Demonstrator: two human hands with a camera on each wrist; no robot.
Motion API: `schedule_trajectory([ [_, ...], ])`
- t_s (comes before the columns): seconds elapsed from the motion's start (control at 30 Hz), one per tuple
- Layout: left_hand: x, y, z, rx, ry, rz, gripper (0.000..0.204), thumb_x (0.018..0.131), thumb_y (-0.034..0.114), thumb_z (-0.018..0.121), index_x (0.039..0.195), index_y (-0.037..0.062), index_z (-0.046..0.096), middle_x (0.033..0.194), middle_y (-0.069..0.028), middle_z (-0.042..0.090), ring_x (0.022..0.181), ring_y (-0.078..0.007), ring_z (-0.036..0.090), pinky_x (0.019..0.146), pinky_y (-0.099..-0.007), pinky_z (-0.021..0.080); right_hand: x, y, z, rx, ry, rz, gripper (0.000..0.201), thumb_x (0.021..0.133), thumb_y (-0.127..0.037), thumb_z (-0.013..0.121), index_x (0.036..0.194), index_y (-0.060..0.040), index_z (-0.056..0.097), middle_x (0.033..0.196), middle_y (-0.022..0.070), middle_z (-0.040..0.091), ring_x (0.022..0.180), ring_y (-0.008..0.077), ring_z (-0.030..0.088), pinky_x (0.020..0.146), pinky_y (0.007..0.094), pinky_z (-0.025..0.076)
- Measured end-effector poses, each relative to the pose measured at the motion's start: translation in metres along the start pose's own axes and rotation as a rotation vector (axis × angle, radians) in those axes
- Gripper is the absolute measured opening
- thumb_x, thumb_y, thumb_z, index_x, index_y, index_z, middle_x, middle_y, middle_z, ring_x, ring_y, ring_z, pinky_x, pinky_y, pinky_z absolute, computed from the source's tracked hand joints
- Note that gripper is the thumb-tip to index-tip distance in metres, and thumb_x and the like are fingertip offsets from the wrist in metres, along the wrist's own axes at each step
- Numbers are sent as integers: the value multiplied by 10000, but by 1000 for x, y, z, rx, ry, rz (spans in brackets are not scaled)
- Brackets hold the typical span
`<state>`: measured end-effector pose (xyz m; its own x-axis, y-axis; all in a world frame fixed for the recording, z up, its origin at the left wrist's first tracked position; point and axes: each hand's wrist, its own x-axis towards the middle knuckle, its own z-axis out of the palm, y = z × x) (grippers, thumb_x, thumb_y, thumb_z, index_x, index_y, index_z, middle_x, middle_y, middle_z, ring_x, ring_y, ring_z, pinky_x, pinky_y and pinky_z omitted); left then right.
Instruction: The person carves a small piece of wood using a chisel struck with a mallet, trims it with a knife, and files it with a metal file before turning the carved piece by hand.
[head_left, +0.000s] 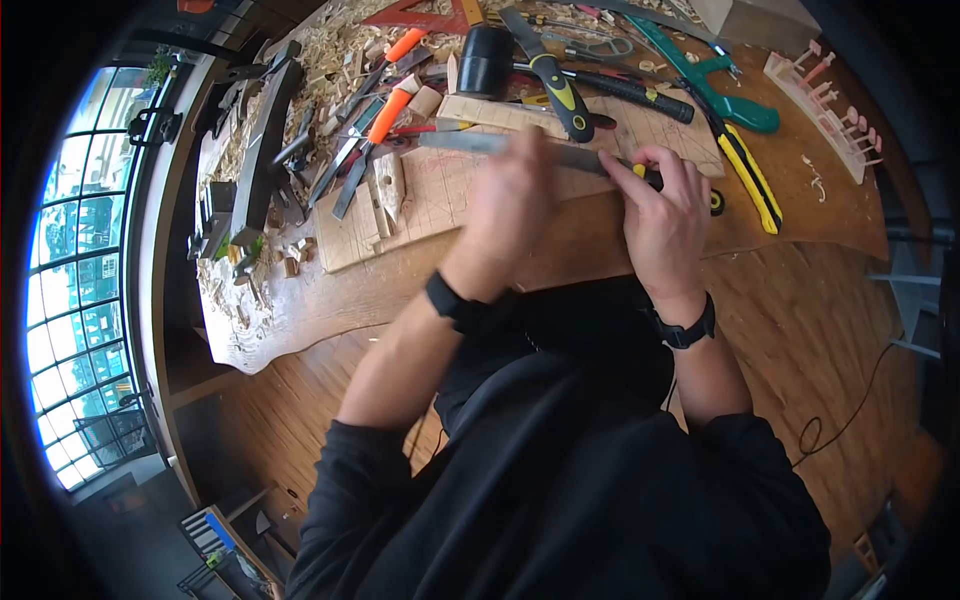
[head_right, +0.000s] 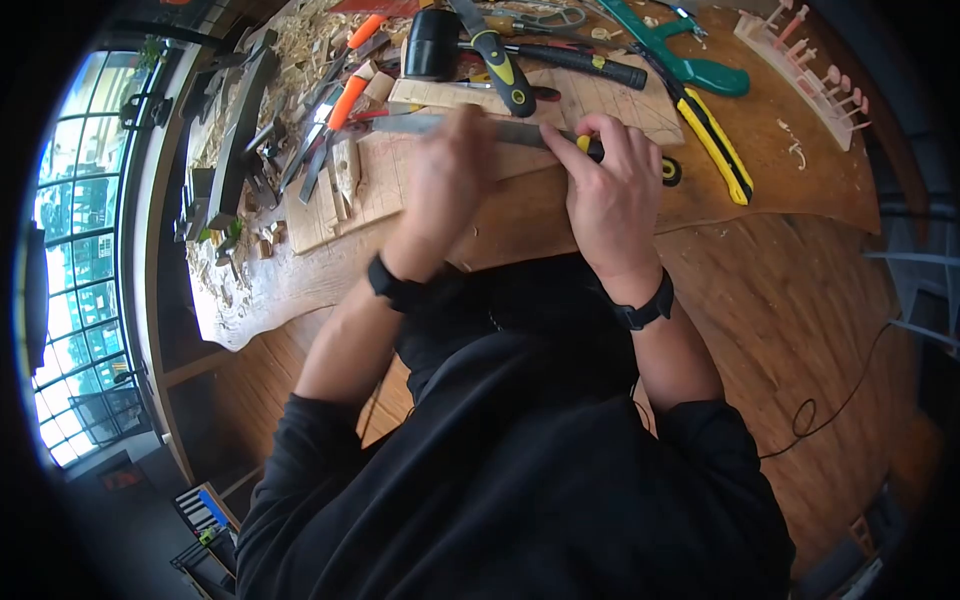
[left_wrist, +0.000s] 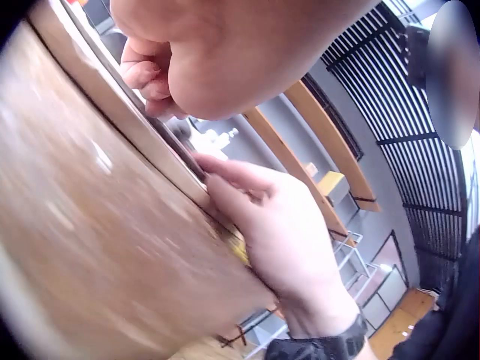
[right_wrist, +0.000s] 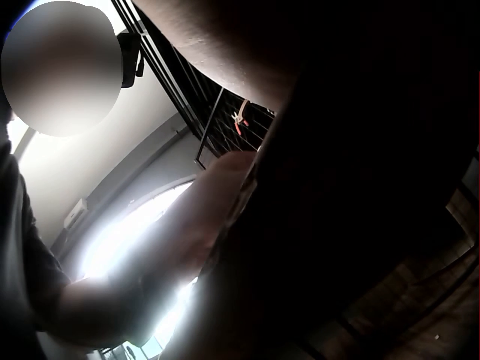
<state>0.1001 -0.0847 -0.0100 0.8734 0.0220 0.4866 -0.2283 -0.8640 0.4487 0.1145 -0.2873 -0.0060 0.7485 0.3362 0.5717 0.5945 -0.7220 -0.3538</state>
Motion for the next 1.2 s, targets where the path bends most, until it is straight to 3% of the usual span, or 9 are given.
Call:
schedule_trajectory([
  [0.1,14,-58,-48,248,-66,-172,77,995,80,624,1032,23,589,757,-171,637,611,-361,665,539,-476,545,-3,1,2,3,13,17,367,872,-39,723,1184,-189,845,1070,11,611,993,237,598,891,397,457],
  [0.23,5,-14,-13,249,-100,-143,88,1000,83,626,1054,18,600,791,-182,645,643,-373,677,569,-464,566,-2,0,1,8,18,11,375,864,-41,737,1188,-195,845,1073,11,608,990,237,596,891,399,456],
  [0.3,1,29,4,-19,77,111,89,1000,108,658,1018,31,615,706,-211,664,629,-409,686,585,-501,552,-2,-1,0,-4,0,9,373,865,-44,740,1188,-196,845,1073,11,608,990,238,596,890,400,455],
  [0.5,14,-60,-45,271,19,-111,78,1011,91,628,977,34,589,725,-167,656,584,-393,668,554,-493,561,-2,0,0,5,7,24,360,877,-46,740,1188,-195,846,1074,11,610,991,239,596,890,402,452],
  [0.63,4,-13,-6,285,-26,-161,112,1020,126,642,968,27,631,697,-204,668,591,-417,671,559,-503,541,-2,-1,-1,-12,6,12,361,877,-45,739,1188,-196,846,1077,15,617,993,241,600,890,399,453],
  [0.77,-3,29,-6,-249,-59,8,132,1035,128,678,1066,0,682,861,-189,738,729,-337,730,639,-426,546,-1,-4,-4,-14,15,9,366,874,-41,734,1186,-198,846,1079,19,622,1005,244,607,891,396,455],
  [0.87,4,14,-50,-857,-259,-535,239,1124,215,623,1150,-10,702,814,-12,670,697,-67,560,614,-252,428,-1,-2,-2,2,16,11,372,872,-33,728,1186,-194,844,1089,24,630,1017,250,613,882,398,456],
  [0.97,0,-8,-80,-1620,-287,-641,260,1146,201,572,1253,-22,654,800,5,565,648,-62,431,591,-219,345,0,-5,-5,-7,8,4,364,876,-39,739,1189,-192,842,1086,25,631,1012,254,613,874,403,454],
  [1.2,-22,-21,-89,-2222,-354,-491,283,1130,246,600,1292,14,623,850,0,552,645,-54,424,582,-211,360,1,-9,-4,-29,6,15,365,879,-46,760,1196,-209,840,1087,24,637,1022,254,618,872,410,454],
])
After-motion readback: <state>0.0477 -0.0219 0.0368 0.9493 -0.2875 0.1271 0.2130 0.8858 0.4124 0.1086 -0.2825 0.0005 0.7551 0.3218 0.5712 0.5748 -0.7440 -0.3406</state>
